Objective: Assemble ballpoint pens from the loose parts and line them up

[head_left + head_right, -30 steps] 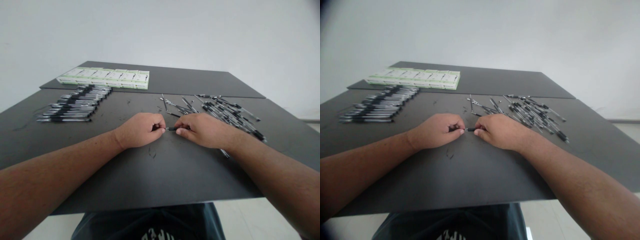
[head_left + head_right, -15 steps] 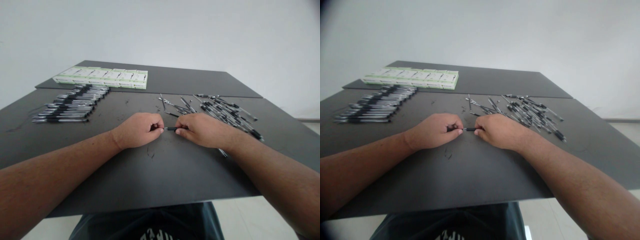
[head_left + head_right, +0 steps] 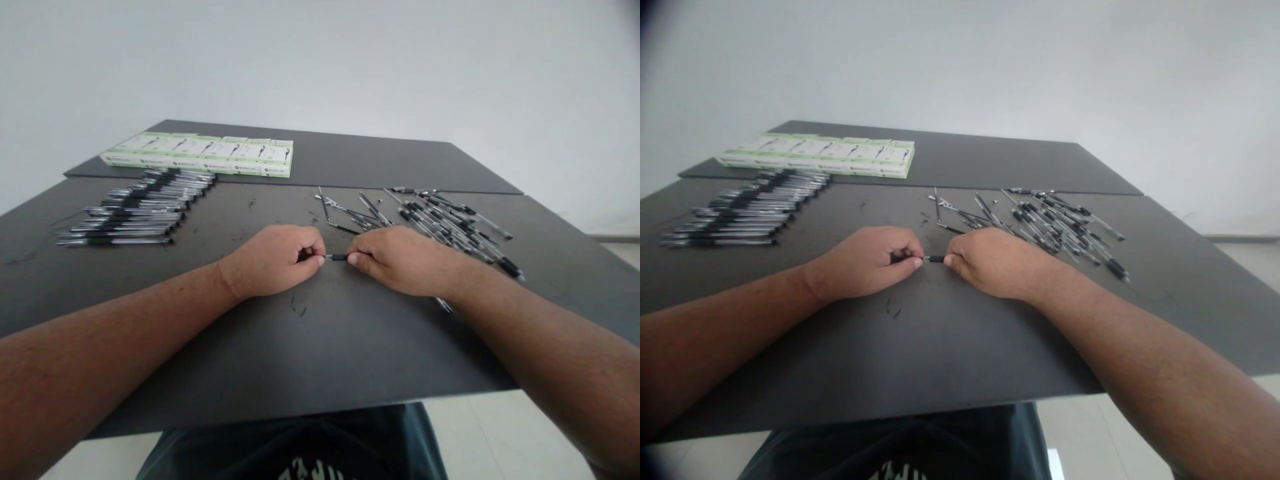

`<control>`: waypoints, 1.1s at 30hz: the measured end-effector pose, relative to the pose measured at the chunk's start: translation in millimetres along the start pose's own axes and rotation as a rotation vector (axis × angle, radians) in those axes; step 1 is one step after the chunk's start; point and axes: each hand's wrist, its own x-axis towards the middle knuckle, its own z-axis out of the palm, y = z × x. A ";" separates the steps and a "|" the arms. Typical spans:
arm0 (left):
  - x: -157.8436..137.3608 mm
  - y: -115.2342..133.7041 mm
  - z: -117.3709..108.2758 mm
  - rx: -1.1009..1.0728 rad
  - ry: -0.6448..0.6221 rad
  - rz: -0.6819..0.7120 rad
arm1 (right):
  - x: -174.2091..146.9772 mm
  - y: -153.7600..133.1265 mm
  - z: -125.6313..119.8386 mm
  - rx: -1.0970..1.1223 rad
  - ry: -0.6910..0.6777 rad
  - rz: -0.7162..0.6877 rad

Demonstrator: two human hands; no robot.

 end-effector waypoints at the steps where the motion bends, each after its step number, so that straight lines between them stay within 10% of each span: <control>1: 0.0 0.1 0.0 0.006 0.000 0.001 | 0.4 -0.2 0.2 0.004 0.002 -0.002; 8: -1.8 0.6 -5.0 -0.068 0.016 -0.055 | 0.9 4.1 -1.2 0.079 0.023 0.011; 14: 1.0 -10.4 -7.9 -0.015 0.115 -0.164 | 2.4 19.8 -9.4 0.210 0.301 0.122; 23: 17.6 18.1 6.4 0.204 -0.051 0.283 | 5.6 28.3 -12.7 0.231 0.393 0.164; 33: 40.6 42.6 30.9 0.368 -0.139 0.445 | 11.8 36.3 -5.9 0.255 0.387 0.122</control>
